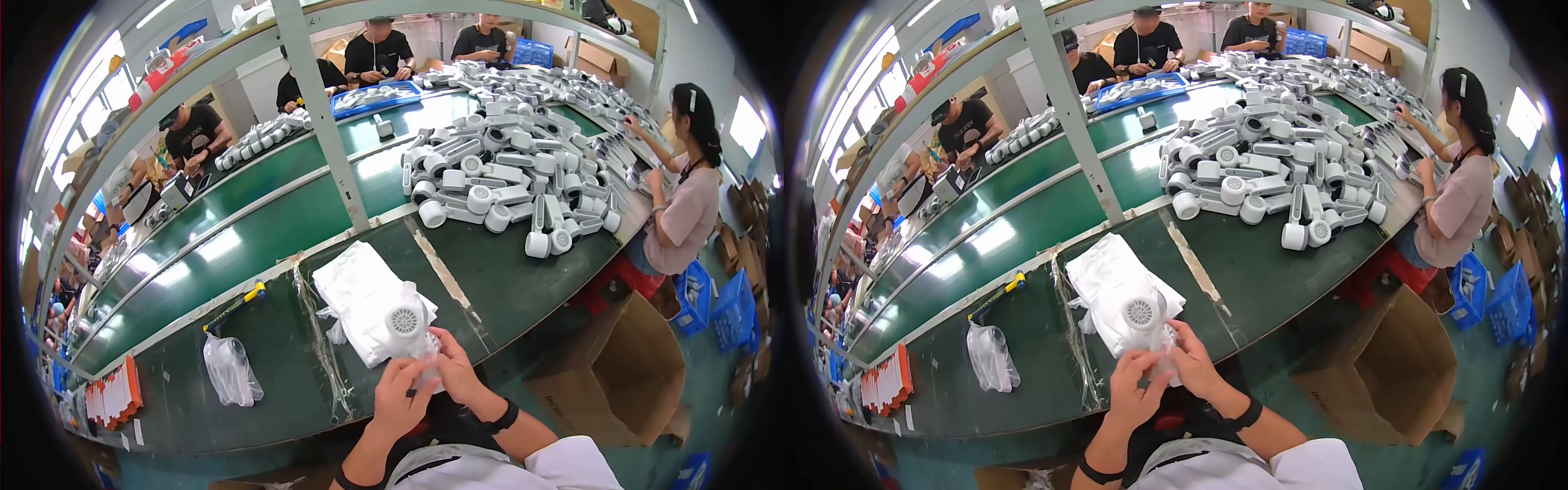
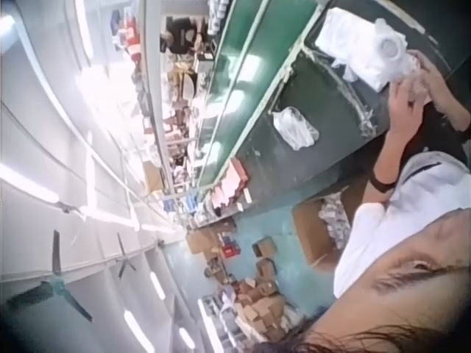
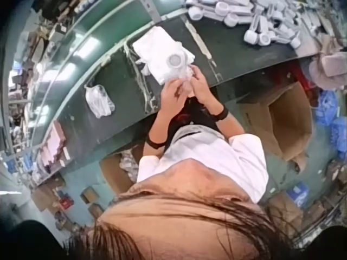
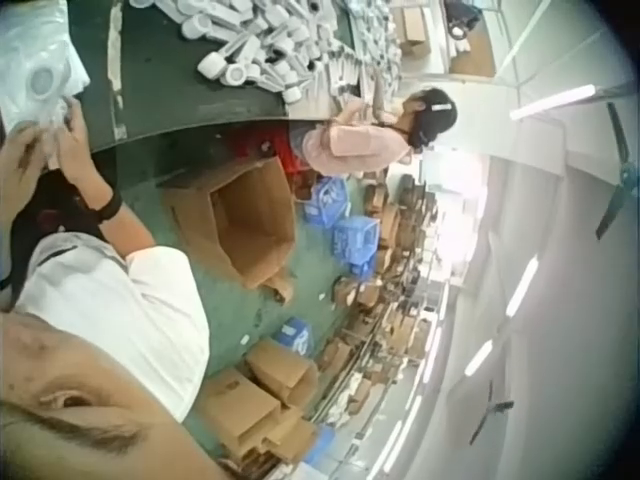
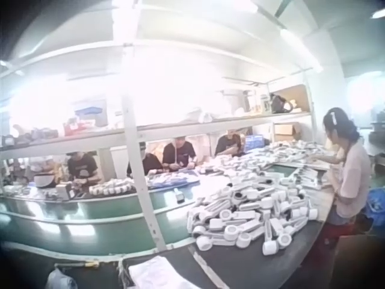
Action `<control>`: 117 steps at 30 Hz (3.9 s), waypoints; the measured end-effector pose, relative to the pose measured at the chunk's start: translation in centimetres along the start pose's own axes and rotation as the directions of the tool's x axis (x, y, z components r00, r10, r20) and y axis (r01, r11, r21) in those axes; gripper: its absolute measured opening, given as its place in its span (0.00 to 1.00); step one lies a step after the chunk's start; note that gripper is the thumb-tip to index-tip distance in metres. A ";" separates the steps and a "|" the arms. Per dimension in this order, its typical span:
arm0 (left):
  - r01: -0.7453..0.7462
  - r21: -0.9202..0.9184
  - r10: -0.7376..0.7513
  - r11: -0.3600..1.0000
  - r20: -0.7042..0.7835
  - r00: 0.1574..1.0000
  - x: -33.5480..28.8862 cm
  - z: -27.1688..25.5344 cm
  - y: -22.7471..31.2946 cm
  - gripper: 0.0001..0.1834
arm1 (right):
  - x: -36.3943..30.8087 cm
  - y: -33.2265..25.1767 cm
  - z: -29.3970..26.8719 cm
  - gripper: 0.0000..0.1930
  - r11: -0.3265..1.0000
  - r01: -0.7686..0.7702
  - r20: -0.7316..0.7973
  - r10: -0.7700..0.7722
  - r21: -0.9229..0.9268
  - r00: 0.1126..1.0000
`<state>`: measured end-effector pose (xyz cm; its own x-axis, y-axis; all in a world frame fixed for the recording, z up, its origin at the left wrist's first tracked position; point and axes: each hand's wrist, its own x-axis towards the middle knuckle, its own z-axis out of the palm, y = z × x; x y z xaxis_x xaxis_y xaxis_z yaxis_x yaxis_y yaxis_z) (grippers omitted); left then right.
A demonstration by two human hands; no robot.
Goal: The person picks up a fan, slides it into a plastic bag, and places the bagged fan onto a pile on the table before eventually moving the bagged fans into a cardboard box.
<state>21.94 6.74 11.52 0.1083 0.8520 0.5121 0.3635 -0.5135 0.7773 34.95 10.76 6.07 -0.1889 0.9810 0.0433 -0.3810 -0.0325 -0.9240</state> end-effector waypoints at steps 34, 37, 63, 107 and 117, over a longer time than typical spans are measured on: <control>0.405 -0.882 -0.731 0.243 0.108 0.674 -1.1 -1.1 -4.9 0.21 | 0.2 -0.3 4.9 0.18 1.000 -0.003 -0.050 0.003 0.006 0.999; 0.317 -0.937 -0.763 0.144 0.099 0.638 -0.7 -2.1 -4.2 0.21 | 0.7 -0.4 4.1 0.14 0.949 0.053 -0.101 -0.089 -0.311 0.991; 0.843 0.384 -0.357 0.377 -0.779 0.515 -5.9 -18.8 -11.0 0.31 | -1.3 5.6 1.5 0.07 0.813 0.129 0.171 -0.038 -0.567 0.985; 0.543 0.021 -0.458 0.840 -0.510 0.728 -8.1 -9.2 -12.9 0.07 | 18.0 -13.5 -26.1 0.15 -0.555 -0.188 -0.042 -0.265 -0.810 0.963; 0.542 -0.012 -0.476 0.840 -0.495 0.727 -8.1 -9.1 -13.2 0.06 | 18.1 -14.8 -24.5 0.11 -0.671 0.064 0.153 -0.075 -0.739 0.985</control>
<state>7.86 5.66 0.46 -0.5519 0.8135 0.1832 0.3533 0.0292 0.9350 59.36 33.63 11.24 -0.2959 0.9399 0.1704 0.9125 0.2254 0.3415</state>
